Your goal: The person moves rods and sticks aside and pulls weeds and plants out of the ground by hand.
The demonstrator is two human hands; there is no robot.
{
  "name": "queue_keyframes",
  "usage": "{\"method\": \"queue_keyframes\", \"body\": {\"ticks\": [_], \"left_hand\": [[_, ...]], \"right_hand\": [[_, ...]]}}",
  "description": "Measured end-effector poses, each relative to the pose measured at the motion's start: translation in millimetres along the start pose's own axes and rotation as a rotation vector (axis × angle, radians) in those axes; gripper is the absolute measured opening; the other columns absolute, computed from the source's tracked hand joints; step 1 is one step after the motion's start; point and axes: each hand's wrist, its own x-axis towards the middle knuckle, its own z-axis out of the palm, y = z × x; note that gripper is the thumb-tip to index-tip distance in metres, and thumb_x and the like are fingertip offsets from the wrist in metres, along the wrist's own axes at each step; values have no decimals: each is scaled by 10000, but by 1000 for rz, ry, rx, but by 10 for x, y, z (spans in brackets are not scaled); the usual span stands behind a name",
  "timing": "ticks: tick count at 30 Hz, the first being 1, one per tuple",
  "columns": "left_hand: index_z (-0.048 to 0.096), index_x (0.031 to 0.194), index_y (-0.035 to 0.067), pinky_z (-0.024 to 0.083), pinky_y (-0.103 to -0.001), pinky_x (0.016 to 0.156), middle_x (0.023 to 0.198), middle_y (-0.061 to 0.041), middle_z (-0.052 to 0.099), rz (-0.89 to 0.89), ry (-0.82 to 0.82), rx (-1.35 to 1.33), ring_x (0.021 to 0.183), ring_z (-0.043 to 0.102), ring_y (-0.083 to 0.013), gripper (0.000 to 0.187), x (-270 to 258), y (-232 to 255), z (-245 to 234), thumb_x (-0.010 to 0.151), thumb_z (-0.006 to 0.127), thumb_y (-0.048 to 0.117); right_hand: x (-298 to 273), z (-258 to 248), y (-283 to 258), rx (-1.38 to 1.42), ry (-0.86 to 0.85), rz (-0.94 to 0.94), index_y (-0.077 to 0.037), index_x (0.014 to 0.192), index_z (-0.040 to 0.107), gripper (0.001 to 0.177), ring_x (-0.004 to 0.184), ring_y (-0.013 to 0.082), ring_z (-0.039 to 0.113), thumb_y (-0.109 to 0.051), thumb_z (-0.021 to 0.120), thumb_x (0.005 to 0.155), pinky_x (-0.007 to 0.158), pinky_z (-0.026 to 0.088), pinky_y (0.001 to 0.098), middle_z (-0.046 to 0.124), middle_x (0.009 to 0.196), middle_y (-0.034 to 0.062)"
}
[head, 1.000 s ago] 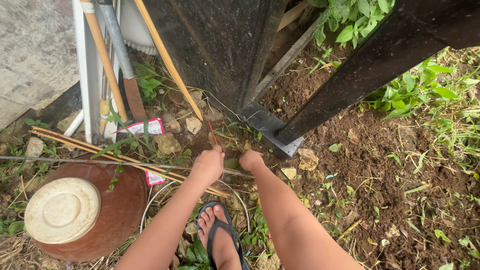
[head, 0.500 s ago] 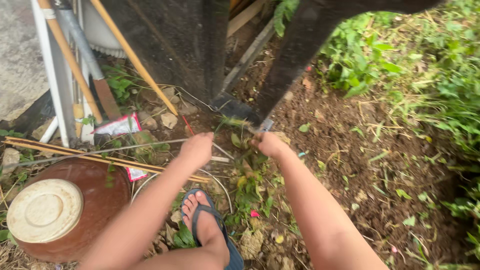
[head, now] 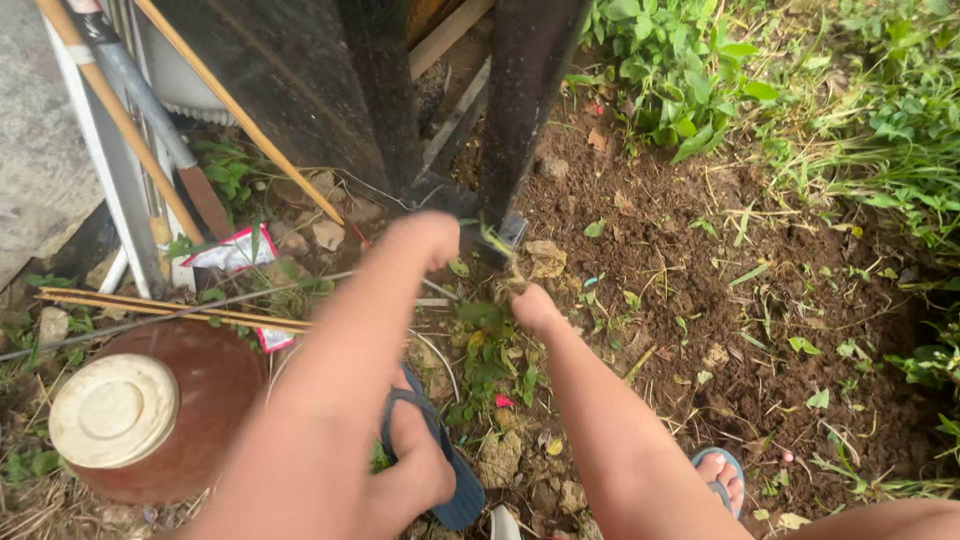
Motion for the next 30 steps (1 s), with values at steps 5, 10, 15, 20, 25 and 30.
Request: {"method": "queue_keyframes", "body": {"ticks": [5, 10, 15, 20, 25, 30], "left_hand": [[774, 1029, 86, 549, -460, 916, 1078, -194, 743, 198, 567, -272, 1028, 692, -372, 257, 836, -676, 2030, 798, 661, 81], [758, 1088, 85, 520, -491, 917, 1082, -259, 686, 154, 649, -329, 1016, 655, -432, 255, 969, -856, 2603, 849, 723, 165], [754, 956, 63, 547, -488, 889, 1066, -231, 689, -41, 516, -302, 971, 681, -405, 284, 729, -610, 2282, 815, 807, 304], [726, 939, 33, 566, -490, 816, 1048, -245, 679, -92, 707, -365, 900, 697, -420, 235, 643, -400, 2339, 780, 772, 200], [715, 1013, 27, 570, -497, 810, 1004, -244, 706, -198, 739, -358, 935, 709, -414, 152, 839, -417, 2548, 920, 607, 80], [761, 932, 38, 588, -452, 883, 1019, -207, 743, -114, 642, -72, 987, 728, -359, 199, 1058, -474, 2615, 932, 568, 89]], "right_hand": [[38, 160, 316, -323, 130, 75, 9, 1173, 725, 465, 1131, 425, 665, -374, 537, 988, 989, 520, 478, 695, 1220, 278], [-277, 172, -23, -219, 179, 164, 5, 1317, 571, 566, 1190, 443, 602, -463, 552, 1000, 1027, 469, 491, 621, 1279, 296], [-462, 351, -373, -452, 92, 127, -43, 1321, 515, 662, 1069, 368, 711, -568, 621, 931, 919, 574, 470, 721, 1138, 216], [-283, 530, -150, -551, 264, -77, -61, 1240, 555, 416, 996, 372, 717, -371, 571, 964, 845, 568, 507, 724, 1098, 174], [-293, 426, -101, -649, 229, -60, -49, 1309, 501, 410, 944, 363, 728, -269, 531, 964, 792, 583, 496, 715, 1061, 182], [-344, 346, -113, -636, 217, -73, -59, 1283, 521, 381, 955, 379, 723, -281, 519, 974, 808, 578, 500, 723, 1047, 182]]}}
